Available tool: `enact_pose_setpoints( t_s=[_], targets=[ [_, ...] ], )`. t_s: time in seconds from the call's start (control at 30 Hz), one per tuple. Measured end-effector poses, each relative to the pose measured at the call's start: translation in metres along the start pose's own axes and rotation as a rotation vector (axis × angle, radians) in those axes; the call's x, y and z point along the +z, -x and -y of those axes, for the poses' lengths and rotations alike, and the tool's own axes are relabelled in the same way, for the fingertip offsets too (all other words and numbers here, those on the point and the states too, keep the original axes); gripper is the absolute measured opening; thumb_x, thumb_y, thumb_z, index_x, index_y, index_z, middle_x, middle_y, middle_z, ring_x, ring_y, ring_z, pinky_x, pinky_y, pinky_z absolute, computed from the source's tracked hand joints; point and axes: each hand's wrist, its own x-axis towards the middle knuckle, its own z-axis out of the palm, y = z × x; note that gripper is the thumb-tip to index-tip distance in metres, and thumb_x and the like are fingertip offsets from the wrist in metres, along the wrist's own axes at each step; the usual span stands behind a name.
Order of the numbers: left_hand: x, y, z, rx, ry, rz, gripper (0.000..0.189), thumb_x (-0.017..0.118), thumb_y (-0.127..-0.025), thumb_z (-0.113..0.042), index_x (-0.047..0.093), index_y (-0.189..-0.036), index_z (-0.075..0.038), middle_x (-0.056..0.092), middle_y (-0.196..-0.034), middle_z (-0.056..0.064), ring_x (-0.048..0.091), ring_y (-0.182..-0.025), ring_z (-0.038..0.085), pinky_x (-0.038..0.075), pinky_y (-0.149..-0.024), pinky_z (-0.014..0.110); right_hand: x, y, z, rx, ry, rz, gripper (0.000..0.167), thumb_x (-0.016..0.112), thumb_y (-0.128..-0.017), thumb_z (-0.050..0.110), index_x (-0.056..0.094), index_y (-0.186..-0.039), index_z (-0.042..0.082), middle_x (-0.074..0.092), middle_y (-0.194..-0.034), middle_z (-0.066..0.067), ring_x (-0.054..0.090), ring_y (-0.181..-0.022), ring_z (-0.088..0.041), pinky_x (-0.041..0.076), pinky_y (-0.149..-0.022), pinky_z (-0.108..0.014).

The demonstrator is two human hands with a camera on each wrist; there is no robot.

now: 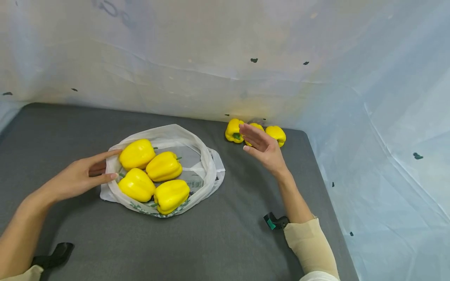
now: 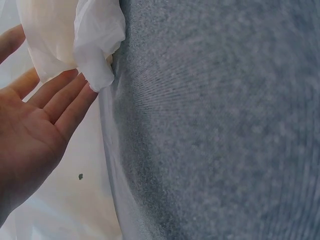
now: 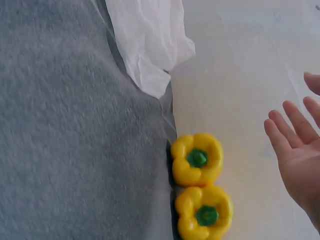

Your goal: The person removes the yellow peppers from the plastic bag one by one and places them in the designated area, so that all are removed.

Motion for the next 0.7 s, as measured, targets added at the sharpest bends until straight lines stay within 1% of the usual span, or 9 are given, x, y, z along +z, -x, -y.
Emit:
enact_pose_setpoints(
  t_s=[0.07, 0.1, 0.2, 0.37, 0.4, 0.43, 0.6, 0.63, 0.7],
  targets=[
    [0.0, 0.0, 0.0, 0.0, -0.001, -0.002, 0.075, 0.068, -0.095, -0.032, 0.029, -0.158, -0.016, 0.035, -0.151, 0.032, 0.05, -0.123, 0.056, 0.055, -0.09, 0.039, 0.005, 0.0, 0.001, 0.007, 0.017, 0.01, 0.059, 0.067, -0.09, -0.007, 0.046, -0.145, -0.003, 0.049, -0.148, -0.017, 0.047, -0.135, -0.036, 0.037, -0.111, -0.05],
    [0.0, 0.0, 0.0, -0.001, 0.0, -0.002, 0.076, 0.069, -0.095, -0.032, 0.029, -0.158, -0.016, 0.035, -0.151, 0.032, 0.05, -0.123, 0.056, 0.054, -0.088, 0.029, 0.008, -0.001, 0.0, 0.007, 0.027, 0.015, 0.058, 0.067, -0.09, -0.007, 0.047, -0.145, -0.003, 0.049, -0.147, -0.017, 0.047, -0.135, -0.035, 0.037, -0.111, -0.051],
    [-0.001, 0.0, 0.0, 0.002, 0.005, -0.003, 0.076, 0.069, -0.095, -0.032, 0.03, -0.158, -0.017, 0.036, -0.151, 0.032, 0.05, -0.123, 0.055, 0.042, -0.082, 0.009, 0.016, -0.002, -0.001, -0.006, 0.03, 0.032, 0.058, 0.067, -0.089, -0.01, 0.048, -0.144, -0.003, 0.05, -0.147, -0.018, 0.047, -0.134, -0.035, 0.038, -0.109, -0.054],
    [0.0, 0.001, 0.0, 0.001, 0.007, -0.005, 0.075, 0.069, -0.095, -0.031, 0.03, -0.158, -0.017, 0.036, -0.152, 0.031, 0.05, -0.123, 0.054, 0.041, -0.082, 0.008, 0.032, -0.005, -0.006, -0.017, 0.038, 0.068, 0.058, 0.066, -0.087, -0.015, 0.05, -0.142, -0.004, 0.051, -0.145, -0.019, 0.049, -0.132, -0.035, 0.041, -0.108, -0.049],
    [0.0, 0.001, 0.0, 0.004, 0.008, -0.002, 0.075, 0.069, -0.095, -0.03, 0.03, -0.158, -0.016, 0.036, -0.151, 0.032, 0.05, -0.123, 0.055, 0.047, -0.084, 0.013, 0.036, -0.006, -0.007, -0.015, 0.046, 0.078, 0.059, 0.066, -0.086, -0.016, 0.049, -0.142, -0.004, 0.051, -0.145, -0.02, 0.05, -0.132, -0.035, 0.042, -0.108, -0.048],
    [0.0, 0.001, 0.0, 0.004, 0.007, -0.002, 0.075, 0.069, -0.095, -0.03, 0.03, -0.157, -0.016, 0.036, -0.151, 0.032, 0.05, -0.123, 0.055, 0.047, -0.084, 0.014, 0.039, -0.006, -0.008, -0.014, 0.051, 0.087, 0.059, 0.066, -0.086, -0.017, 0.049, -0.141, -0.005, 0.051, -0.144, -0.021, 0.05, -0.132, -0.036, 0.042, -0.108, -0.048],
    [0.001, 0.001, -0.002, 0.002, 0.018, 0.002, 0.075, 0.069, -0.095, -0.03, 0.029, -0.158, -0.017, 0.035, -0.152, 0.031, 0.05, -0.124, 0.055, 0.047, -0.084, 0.013, 0.058, -0.013, -0.003, -0.012, 0.059, 0.128, 0.058, 0.064, -0.084, -0.02, 0.047, -0.139, -0.012, 0.05, -0.141, -0.029, 0.05, -0.129, -0.042, 0.043, -0.106, -0.054],
    [0.001, 0.0, -0.002, -0.003, 0.016, 0.0, 0.075, 0.069, -0.095, -0.031, 0.029, -0.158, -0.017, 0.035, -0.152, 0.03, 0.05, -0.124, 0.054, 0.042, -0.082, 0.009, 0.062, -0.014, 0.0, -0.011, 0.057, 0.137, 0.057, 0.064, -0.085, -0.02, 0.047, -0.138, -0.013, 0.051, -0.14, -0.03, 0.051, -0.127, -0.043, 0.043, -0.105, -0.055],
    [0.001, 0.001, -0.002, -0.01, 0.016, 0.002, 0.076, 0.068, -0.095, -0.032, 0.029, -0.158, -0.017, 0.035, -0.153, 0.03, 0.05, -0.124, 0.054, 0.049, -0.086, 0.017, 0.069, -0.017, 0.005, -0.012, 0.055, 0.159, 0.054, 0.064, -0.085, -0.018, 0.046, -0.136, -0.016, 0.051, -0.137, -0.032, 0.051, -0.125, -0.046, 0.043, -0.103, -0.057]
  ],
)
